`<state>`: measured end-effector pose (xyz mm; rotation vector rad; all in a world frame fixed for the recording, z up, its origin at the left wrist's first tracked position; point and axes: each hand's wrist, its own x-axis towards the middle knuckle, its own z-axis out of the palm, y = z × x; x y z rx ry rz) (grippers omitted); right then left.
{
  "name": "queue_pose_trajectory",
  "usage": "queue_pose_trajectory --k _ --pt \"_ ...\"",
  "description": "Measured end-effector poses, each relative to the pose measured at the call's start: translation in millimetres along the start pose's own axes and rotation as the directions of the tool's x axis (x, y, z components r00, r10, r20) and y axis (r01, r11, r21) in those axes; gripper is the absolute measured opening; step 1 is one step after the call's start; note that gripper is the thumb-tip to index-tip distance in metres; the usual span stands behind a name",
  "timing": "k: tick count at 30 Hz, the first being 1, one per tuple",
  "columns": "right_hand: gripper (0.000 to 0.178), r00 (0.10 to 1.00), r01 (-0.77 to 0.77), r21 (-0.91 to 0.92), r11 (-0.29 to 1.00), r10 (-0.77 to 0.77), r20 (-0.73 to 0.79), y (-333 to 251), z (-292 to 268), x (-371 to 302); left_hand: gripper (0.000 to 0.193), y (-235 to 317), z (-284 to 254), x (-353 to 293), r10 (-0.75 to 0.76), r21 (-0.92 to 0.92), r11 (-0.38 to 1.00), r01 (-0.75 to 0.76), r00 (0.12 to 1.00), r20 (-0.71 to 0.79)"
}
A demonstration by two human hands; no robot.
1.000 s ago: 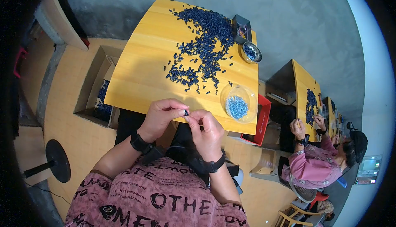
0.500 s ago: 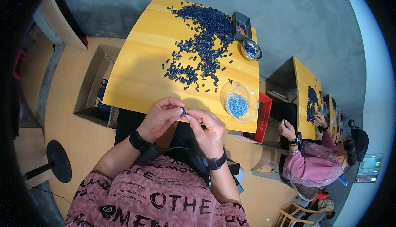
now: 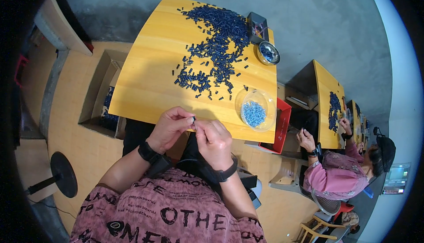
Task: Sorting small blue plastic pieces at a workbench.
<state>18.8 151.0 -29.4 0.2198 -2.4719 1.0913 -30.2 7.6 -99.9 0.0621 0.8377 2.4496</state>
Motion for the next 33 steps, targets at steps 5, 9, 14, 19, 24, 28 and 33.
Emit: queue_pose_trajectory --k 5,9,14,19,24,28,33 --pt "0.009 0.968 -0.252 0.314 0.915 0.234 0.093 29.3 10.8 -0.4 0.008 -0.2 -7.3 2.2 -0.004 -0.001 1.000 0.004 0.998 -0.057" --pt "0.009 0.970 -0.229 0.009 0.973 0.229 -0.081 68.6 13.9 20.8 0.010 7.3 0.5 4.0 -0.019 -0.045 0.999 0.012 0.987 -0.162" --pt "0.009 0.989 -0.131 -0.269 0.954 0.108 -0.099 76.3 24.2 40.4 0.010 10.9 -2.5 7.8 -0.016 -0.075 0.997 0.002 0.984 -0.177" --pt "0.012 0.992 -0.124 -0.403 0.907 0.104 -0.072 74.1 34.6 44.2 0.010 11.7 -1.1 5.6 -0.029 -0.076 0.997 0.016 0.985 -0.173" --pt "0.011 0.991 -0.130 -0.424 0.896 0.127 -0.037 77.6 31.7 37.6 0.010 12.1 -1.4 5.6 -0.034 -0.071 0.997 0.023 0.988 -0.149" --pt "0.010 0.973 -0.231 -0.234 0.944 0.224 -0.059 67.9 19.7 27.1 0.010 13.4 0.3 3.6 -0.032 -0.053 0.998 0.024 0.989 -0.145" --pt "0.006 0.939 -0.344 -0.113 0.932 0.344 -0.024 65.9 5.8 11.3 0.010 9.0 -3.5 4.2 -0.009 -0.061 0.998 0.003 0.996 -0.092"
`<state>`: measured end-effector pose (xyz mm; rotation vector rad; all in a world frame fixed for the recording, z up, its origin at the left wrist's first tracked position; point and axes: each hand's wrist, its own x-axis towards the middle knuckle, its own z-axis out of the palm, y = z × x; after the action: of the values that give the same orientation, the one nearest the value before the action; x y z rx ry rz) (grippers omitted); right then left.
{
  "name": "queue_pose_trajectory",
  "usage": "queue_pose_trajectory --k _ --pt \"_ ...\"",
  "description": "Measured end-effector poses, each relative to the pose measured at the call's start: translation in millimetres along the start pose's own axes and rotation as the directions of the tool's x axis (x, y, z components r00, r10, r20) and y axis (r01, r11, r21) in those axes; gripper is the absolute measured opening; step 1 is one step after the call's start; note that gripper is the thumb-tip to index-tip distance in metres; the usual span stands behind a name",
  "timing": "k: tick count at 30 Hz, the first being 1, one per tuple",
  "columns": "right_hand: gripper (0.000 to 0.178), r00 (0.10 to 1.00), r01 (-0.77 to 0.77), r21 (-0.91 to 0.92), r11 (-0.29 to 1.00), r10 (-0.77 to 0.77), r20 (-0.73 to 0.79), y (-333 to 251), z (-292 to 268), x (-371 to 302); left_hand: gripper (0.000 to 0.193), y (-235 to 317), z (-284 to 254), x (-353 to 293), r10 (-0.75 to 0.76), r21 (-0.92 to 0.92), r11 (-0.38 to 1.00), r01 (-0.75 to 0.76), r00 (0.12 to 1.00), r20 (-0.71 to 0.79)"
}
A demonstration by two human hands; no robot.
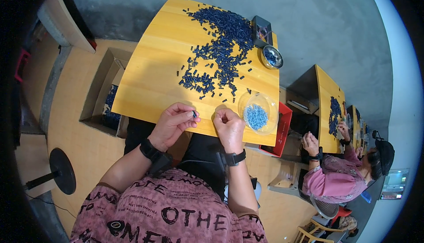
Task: Sorting small blue plastic pieces at a workbench.
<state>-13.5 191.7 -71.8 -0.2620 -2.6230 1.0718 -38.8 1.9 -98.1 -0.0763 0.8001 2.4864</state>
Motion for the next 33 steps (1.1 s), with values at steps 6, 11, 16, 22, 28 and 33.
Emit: queue_pose_trajectory --k 6,11,16,22,28,33 --pt "0.007 0.998 -0.063 0.183 0.981 0.063 0.004 12.4 -2.7 -7.9 0.011 0.2 4.0 -0.3 0.008 -0.007 1.000 -0.008 0.999 0.045" --pt "0.007 0.954 -0.299 0.472 0.829 0.250 0.167 15.8 -8.7 -13.2 0.011 -1.1 4.0 1.0 0.012 -0.008 1.000 -0.011 0.998 0.060" --pt "0.007 0.952 -0.305 0.500 0.810 0.253 0.172 10.7 -13.4 -18.0 0.012 -5.2 4.1 2.6 0.004 -0.014 1.000 -0.003 0.998 0.070" --pt "0.008 0.986 -0.166 0.509 0.844 0.132 0.103 -10.7 -16.5 -35.0 0.013 -4.2 6.4 1.5 0.009 -0.006 1.000 -0.009 0.995 0.102" --pt "0.011 0.995 -0.018 0.594 0.804 -0.045 0.090 -46.8 -31.0 -43.1 0.013 -0.7 13.8 -0.6 0.016 -0.005 1.000 -0.016 0.989 0.147" --pt "0.011 0.996 -0.001 0.601 0.800 -0.053 0.072 -48.2 -31.0 -44.7 0.013 -0.5 19.9 -4.8 0.027 -0.003 1.000 -0.027 0.984 0.174"
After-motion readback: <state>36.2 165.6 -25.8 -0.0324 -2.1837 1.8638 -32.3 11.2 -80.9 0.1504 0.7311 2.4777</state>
